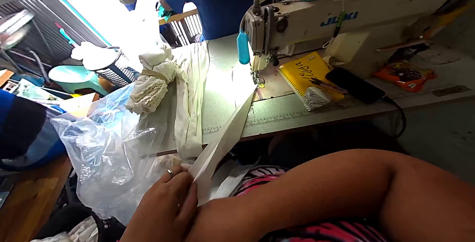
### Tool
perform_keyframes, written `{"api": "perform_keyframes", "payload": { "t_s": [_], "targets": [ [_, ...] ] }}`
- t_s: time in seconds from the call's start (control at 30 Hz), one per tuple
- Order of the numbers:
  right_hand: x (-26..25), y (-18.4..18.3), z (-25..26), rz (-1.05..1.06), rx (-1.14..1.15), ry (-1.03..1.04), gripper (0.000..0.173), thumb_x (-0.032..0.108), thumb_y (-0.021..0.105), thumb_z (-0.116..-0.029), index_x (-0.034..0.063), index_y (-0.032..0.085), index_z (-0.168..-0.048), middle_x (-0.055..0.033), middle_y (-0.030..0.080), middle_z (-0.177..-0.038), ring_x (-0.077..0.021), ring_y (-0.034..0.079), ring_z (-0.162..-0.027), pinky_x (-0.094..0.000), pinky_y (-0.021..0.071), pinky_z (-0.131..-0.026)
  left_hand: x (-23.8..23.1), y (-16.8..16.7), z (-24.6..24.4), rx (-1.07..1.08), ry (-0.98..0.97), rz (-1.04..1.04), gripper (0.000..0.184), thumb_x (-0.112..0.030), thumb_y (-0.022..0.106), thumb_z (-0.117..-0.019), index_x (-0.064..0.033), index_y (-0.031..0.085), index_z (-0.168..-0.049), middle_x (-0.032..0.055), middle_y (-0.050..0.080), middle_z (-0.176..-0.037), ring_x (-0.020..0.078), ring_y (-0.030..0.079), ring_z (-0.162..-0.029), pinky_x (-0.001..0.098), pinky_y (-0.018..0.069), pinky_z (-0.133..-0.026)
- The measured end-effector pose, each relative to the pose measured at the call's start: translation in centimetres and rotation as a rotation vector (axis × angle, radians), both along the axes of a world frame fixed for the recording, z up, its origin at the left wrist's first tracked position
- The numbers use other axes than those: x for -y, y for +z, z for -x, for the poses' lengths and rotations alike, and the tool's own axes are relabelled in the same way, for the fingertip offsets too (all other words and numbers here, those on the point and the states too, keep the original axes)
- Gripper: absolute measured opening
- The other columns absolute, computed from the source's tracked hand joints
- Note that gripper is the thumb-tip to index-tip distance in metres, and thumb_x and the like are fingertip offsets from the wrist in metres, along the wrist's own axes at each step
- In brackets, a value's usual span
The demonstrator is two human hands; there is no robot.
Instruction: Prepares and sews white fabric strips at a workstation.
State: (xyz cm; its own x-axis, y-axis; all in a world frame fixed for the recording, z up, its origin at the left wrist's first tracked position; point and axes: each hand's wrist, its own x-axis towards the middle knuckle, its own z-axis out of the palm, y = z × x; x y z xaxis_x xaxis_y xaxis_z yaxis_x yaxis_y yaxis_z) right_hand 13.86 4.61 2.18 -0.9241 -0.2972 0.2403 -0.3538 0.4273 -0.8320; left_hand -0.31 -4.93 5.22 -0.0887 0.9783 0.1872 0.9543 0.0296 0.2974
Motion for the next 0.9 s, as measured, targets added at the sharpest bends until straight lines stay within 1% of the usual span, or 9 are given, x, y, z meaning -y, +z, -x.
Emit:
{"api": "perform_keyframes", "payload": {
  "t_s": [0.1,0.2,0.27,0.33,0.4,0.47,0.6,0.73,0.9],
  "targets": [
    [-4.3,-0.3,-2.2,-0.079,-0.127,-0.09,0.015,0.01,0.066,-0.0963,0.001,0.077,-0.101,-0.0131,0.074,-0.088,-0.0254,0.072,-0.085,-0.044,0.0575,-0.078,0.3,-1.9,0.7,0.033,0.062,-0.216,0.038,-0.028,0.045,-0.1024,-0.0073,0.062,-0.076,0.0065,0.063,-0.079,0.01,0.059,-0.071,0.0207,0.0472,-0.062],
    [-8.1,-0.9,-3.4,-0.197,-0.402,-0.428,0.016,0.014,0.06,-0.0977,0.0074,0.075,-0.095,-0.0056,0.07,-0.081,-0.0157,0.067,-0.076,-0.0318,0.0546,-0.071,0.4,-3.4,1.4,0.048,0.057,-0.312,0.048,-0.045,0.055,-0.1027,-0.0085,0.057,-0.071,0.0046,0.059,-0.071,0.0065,0.055,-0.063,0.0174,0.0433,-0.056],
    [-10.0,-0.8,-3.1,-0.332,-0.432,-0.577,0.021,0.019,0.058,-0.1003,0.0113,0.076,-0.109,-0.0049,0.071,-0.09,-0.0168,0.066,-0.084,-0.0334,0.054,-0.076,0.6,-3.7,1.7,0.067,0.034,-0.311,0.048,-0.047,0.064,-0.0967,-0.0097,0.055,-0.068,0.0038,0.06,-0.072,0.005,0.053,-0.061,0.0167,0.0414,-0.053],
    [-11.2,-0.7,-2.2,-0.46,-0.407,-0.619,0.029,0.024,0.058,-0.1003,0.0165,0.073,-0.124,-0.004,0.072,-0.111,-0.0206,0.066,-0.105,-0.0399,0.0535,-0.089,0.8,-3.6,1.9,0.041,0.004,-0.302,0.038,-0.036,0.065,-0.0942,-0.0106,0.057,-0.068,0.0042,0.064,-0.075,0.0073,0.057,-0.063,0.0195,0.0439,-0.053],
    [-11.5,-0.8,-1.1,-0.525,-0.366,-0.59,0.033,0.024,0.059,-0.0995,0.0171,0.071,-0.13,-0.0054,0.071,-0.125,-0.0244,0.063,-0.123,-0.0464,0.0487,-0.104,0.9,-3.5,2.1,0.015,-0.032,-0.318,0.028,-0.026,0.058,-0.094,-0.0109,0.06,-0.07,0.0049,0.068,-0.08,0.0101,0.062,-0.071,0.0219,0.0474,-0.059],
    [-11.5,-1.0,-0.3,-0.51,-0.32,-0.529,0.032,0.024,0.056,-0.1023,0.0149,0.072,-0.129,-0.0049,0.071,-0.127,-0.0224,0.062,-0.127,-0.0459,0.0438,-0.112,0.9,-3.5,2.2,0.002,-0.079,-0.347,0.033,-0.024,0.051,-0.1007,-0.0104,0.061,-0.072,0.006,0.07,-0.083,0.0127,0.065,-0.08,0.0232,0.0502,-0.067],
    [-11.1,-1.6,0.5,-0.463,-0.335,-0.478,0.029,0.022,0.052,-0.105,0.0132,0.076,-0.121,-0.003,0.075,-0.113,-0.0188,0.068,-0.111,-0.0438,0.047,-0.107,1.2,-3.6,2.0,-0.041,-0.137,-0.399,0.038,-0.027,0.047,-0.106,-0.0102,0.063,-0.076,0.0063,0.069,-0.087,0.0154,0.063,-0.084,0.0236,0.0493,-0.072],
    [-10.8,-1.6,0.0,-0.459,-0.363,-0.461,0.027,0.022,0.053,-0.1055,0.0133,0.078,-0.115,-0.0039,0.074,-0.107,-0.0188,0.068,-0.104,-0.0398,0.0507,-0.098,1.3,-3.5,1.9,-0.064,-0.167,-0.453,0.031,-0.022,0.057,-0.1018,-0.0108,0.058,-0.073,0.0046,0.064,-0.084,0.0146,0.058,-0.082,0.0222,0.0468,-0.072],
    [-10.6,-1.2,-0.6,-0.481,-0.4,-0.497,0.026,0.02,0.055,-0.1047,0.0148,0.079,-0.112,-0.003,0.074,-0.104,-0.018,0.067,-0.099,-0.0357,0.0521,-0.089,1.1,-3.2,1.7,-0.077,-0.207,-0.508,0.031,-0.018,0.059,-0.101,-0.0111,0.055,-0.071,0.0043,0.059,-0.08,0.0154,0.057,-0.078,0.0236,0.0462,-0.069]
  ]
}}
